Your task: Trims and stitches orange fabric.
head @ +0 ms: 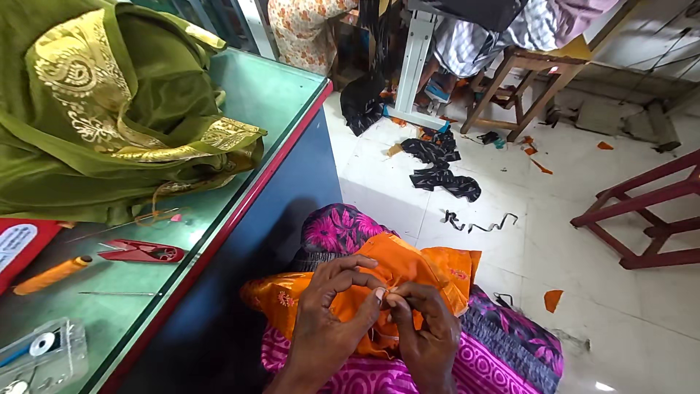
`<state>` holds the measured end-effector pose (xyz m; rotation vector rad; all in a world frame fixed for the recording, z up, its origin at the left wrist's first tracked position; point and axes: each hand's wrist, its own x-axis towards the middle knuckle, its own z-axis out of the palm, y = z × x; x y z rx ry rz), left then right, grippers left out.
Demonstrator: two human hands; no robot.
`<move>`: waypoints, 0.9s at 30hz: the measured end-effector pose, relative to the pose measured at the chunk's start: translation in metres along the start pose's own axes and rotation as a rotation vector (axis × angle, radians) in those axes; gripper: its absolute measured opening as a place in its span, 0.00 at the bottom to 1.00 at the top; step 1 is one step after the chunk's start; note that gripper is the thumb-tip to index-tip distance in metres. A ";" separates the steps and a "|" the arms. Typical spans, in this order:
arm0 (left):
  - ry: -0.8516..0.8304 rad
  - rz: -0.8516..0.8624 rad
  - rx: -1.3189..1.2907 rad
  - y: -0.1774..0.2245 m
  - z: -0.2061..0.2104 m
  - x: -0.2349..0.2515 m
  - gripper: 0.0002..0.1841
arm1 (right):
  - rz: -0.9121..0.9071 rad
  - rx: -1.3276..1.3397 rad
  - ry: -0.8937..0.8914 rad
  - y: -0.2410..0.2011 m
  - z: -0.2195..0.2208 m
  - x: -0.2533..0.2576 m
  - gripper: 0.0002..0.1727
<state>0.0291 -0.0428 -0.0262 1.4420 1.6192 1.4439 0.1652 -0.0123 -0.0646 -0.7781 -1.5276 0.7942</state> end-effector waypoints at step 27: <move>0.016 -0.027 -0.022 0.001 0.000 -0.001 0.04 | 0.001 -0.006 0.009 -0.002 0.004 0.000 0.08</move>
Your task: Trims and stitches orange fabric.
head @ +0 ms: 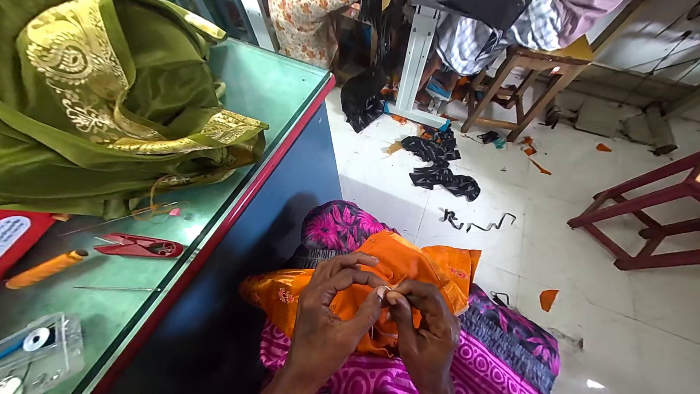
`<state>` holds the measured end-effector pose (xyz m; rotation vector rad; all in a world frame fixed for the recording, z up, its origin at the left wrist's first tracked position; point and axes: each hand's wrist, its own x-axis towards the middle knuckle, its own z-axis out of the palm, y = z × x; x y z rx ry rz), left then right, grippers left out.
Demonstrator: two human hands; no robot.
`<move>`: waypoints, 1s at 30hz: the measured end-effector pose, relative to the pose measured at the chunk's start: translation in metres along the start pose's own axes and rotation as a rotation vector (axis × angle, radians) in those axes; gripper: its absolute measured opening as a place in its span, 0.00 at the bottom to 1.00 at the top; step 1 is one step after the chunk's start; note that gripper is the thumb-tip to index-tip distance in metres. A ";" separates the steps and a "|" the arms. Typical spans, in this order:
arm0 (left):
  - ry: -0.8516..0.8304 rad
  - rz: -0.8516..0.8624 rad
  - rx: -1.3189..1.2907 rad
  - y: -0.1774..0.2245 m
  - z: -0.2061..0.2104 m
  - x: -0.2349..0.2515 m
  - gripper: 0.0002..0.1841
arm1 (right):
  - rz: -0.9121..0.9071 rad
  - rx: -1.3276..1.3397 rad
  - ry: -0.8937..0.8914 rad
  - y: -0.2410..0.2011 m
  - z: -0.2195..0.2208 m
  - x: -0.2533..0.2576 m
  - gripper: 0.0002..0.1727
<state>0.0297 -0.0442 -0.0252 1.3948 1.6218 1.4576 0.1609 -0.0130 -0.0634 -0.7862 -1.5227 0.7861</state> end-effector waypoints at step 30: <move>0.018 0.084 0.047 -0.002 -0.006 0.000 0.05 | 0.013 -0.010 0.009 0.001 -0.003 0.001 0.07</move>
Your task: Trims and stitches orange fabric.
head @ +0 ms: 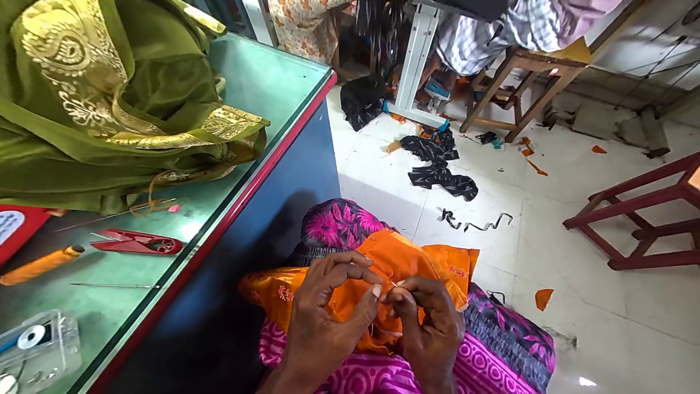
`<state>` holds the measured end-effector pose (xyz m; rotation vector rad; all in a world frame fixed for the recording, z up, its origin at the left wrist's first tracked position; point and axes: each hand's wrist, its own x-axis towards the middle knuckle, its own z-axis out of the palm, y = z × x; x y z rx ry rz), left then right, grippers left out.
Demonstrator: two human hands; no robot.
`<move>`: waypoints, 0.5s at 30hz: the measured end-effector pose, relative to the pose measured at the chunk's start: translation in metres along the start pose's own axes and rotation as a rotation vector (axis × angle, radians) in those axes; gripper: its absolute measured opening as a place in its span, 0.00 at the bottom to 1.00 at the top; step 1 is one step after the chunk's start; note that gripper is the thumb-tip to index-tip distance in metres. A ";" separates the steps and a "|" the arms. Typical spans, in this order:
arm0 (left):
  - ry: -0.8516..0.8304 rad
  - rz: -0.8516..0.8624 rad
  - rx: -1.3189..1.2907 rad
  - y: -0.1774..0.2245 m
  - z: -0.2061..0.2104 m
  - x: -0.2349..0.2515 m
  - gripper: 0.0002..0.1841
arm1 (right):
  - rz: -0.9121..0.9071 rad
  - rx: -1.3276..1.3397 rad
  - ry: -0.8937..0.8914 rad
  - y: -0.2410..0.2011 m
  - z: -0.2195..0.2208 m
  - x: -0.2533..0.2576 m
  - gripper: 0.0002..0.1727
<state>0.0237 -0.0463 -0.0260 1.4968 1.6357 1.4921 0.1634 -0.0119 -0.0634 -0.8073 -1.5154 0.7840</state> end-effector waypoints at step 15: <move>0.100 0.374 0.398 -0.002 -0.006 0.007 0.08 | -0.031 -0.039 -0.021 -0.004 0.000 0.000 0.08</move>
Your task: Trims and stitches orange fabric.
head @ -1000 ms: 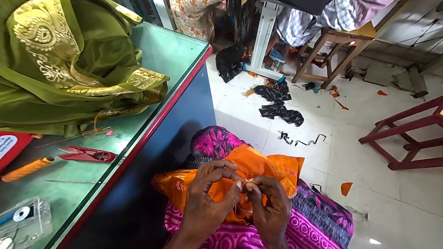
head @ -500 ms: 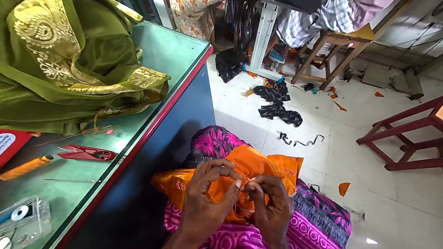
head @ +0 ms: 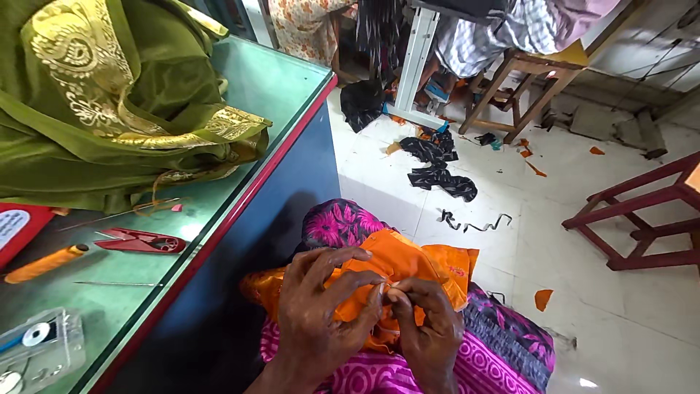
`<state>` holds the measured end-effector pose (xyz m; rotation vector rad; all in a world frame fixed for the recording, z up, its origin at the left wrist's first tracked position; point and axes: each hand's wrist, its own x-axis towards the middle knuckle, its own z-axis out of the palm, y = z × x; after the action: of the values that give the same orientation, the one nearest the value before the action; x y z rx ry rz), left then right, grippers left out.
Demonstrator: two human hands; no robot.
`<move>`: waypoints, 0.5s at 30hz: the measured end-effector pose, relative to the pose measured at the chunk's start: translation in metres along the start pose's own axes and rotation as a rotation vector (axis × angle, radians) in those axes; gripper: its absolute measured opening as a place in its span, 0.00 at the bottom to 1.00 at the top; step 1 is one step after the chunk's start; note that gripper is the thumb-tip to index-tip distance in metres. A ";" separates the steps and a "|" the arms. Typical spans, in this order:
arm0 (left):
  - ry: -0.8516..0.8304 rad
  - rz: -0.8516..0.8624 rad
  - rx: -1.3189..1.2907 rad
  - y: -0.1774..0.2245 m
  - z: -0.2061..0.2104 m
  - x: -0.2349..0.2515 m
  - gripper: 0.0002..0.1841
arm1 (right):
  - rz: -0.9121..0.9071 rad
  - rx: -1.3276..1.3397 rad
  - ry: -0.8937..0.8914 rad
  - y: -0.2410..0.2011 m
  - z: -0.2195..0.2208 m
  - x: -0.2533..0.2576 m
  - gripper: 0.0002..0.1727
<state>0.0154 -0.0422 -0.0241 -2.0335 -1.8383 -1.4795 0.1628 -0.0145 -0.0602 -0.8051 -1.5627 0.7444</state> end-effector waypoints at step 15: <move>-0.035 -0.019 -0.047 -0.003 -0.003 0.001 0.08 | -0.003 -0.011 -0.016 -0.001 0.000 -0.001 0.09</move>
<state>0.0116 -0.0421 -0.0233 -2.0818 -1.8583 -1.5161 0.1627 -0.0157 -0.0601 -0.8068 -1.5833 0.7420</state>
